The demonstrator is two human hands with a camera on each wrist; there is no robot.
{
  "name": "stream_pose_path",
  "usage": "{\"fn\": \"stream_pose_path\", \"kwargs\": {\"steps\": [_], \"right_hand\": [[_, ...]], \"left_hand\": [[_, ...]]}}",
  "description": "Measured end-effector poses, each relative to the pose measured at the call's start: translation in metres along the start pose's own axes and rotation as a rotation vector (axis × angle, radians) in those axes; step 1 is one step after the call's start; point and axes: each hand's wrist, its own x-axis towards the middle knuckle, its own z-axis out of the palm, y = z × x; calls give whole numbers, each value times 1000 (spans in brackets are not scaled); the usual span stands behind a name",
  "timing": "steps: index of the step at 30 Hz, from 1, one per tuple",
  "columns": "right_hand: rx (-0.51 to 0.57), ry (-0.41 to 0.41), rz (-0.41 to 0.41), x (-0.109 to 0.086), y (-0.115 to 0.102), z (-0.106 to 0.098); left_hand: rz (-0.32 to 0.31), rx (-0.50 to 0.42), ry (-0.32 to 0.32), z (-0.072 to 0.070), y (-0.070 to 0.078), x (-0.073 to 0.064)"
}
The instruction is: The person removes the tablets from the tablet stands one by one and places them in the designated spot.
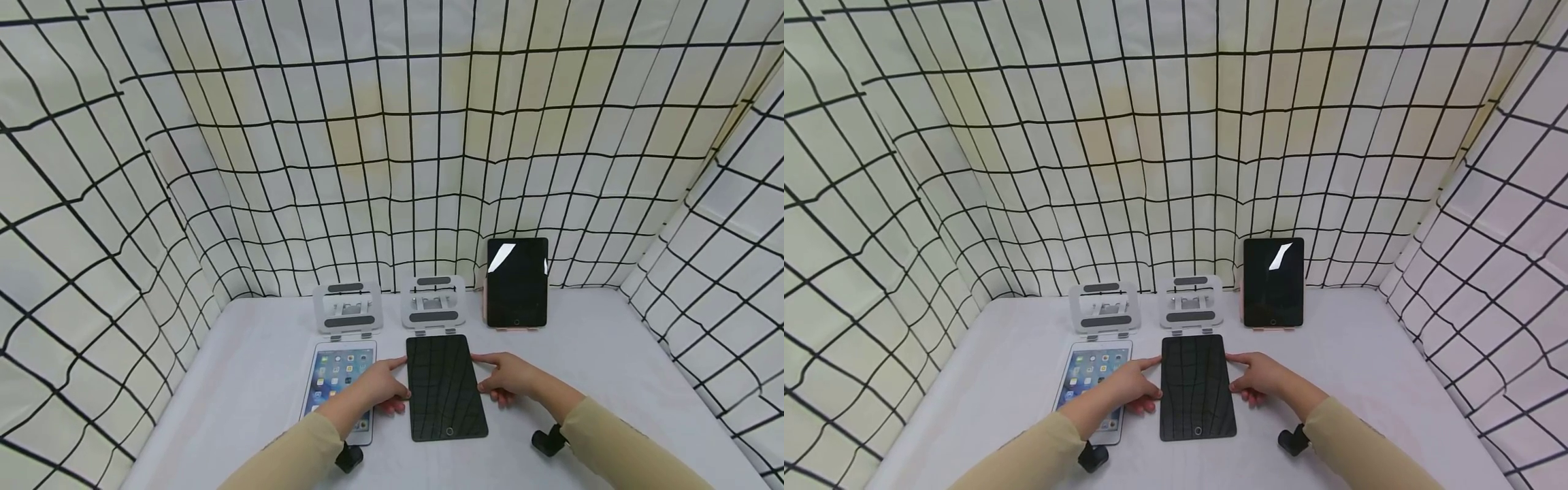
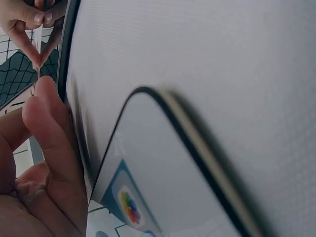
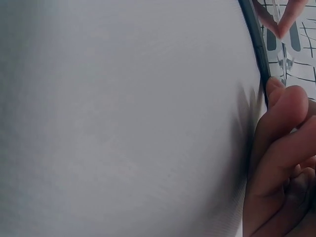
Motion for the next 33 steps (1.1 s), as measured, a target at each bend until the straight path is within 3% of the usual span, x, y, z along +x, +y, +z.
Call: {"fn": "stream_pose_path", "kwargs": {"steps": [12, 19, 33], "right_hand": [[7, -7, -20, -4, 1, 5], [9, -5, -39, -4, 3, 7], [-55, 70, -74, -9, 1, -2]], "left_hand": [[-36, 41, 7, 0, 1, 1], [-18, 75, 18, -1, 0, -3], [63, -21, 57, -2, -7, 0]]}}
